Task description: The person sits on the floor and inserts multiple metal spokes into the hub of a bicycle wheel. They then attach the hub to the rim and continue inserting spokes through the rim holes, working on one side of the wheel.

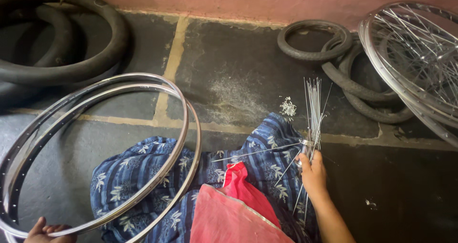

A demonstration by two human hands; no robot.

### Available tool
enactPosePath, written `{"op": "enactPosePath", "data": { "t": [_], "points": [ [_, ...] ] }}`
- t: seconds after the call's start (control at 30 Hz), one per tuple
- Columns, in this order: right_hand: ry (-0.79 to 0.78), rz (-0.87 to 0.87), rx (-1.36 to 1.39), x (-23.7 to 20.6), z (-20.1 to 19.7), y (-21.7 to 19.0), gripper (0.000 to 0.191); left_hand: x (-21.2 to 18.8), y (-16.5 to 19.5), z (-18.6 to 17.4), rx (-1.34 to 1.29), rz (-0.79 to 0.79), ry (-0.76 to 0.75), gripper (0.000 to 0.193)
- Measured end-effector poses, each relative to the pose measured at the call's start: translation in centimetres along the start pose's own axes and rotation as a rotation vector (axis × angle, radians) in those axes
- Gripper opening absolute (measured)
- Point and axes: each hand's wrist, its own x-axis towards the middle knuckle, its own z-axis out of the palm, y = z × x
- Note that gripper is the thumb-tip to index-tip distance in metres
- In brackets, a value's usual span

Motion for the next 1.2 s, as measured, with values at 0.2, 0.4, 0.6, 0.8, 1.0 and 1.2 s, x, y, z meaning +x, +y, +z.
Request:
{"op": "enactPosePath", "data": {
  "t": [0.2, 0.4, 0.6, 0.8, 1.0, 1.2],
  "points": [
    [-0.031, 0.003, 0.031, 0.3, 0.1, 0.8, 0.025, -2.0, 0.0, 1.3, -0.002, 0.258, -0.184, 0.024],
    [-0.031, 0.033, 0.058, 0.6, 0.3, 1.2, 0.024, -10.9, -3.4, 4.2, 0.059, 0.616, -0.388, 0.024],
    [-0.036, 0.049, 0.043, 0.6, 0.3, 0.9, 0.026, -16.4, -4.4, 6.1, 0.259, 0.833, -0.604, 0.033],
    [-0.043, 0.066, 0.066, 1.1, 0.5, 1.5, 0.027, -17.6, -3.2, 11.2, 0.257, 0.83, -0.824, 0.035],
    [-0.02, 0.036, 0.071, 1.5, 1.0, 2.5, 0.026, -22.4, -4.2, 18.2, 0.386, 0.893, -0.936, 0.038],
    [-0.016, 0.064, 0.063, 1.3, 1.0, 2.1, 0.025, -26.1, -4.5, 25.2, 0.485, 0.875, -1.051, 0.033]
  ]
}}
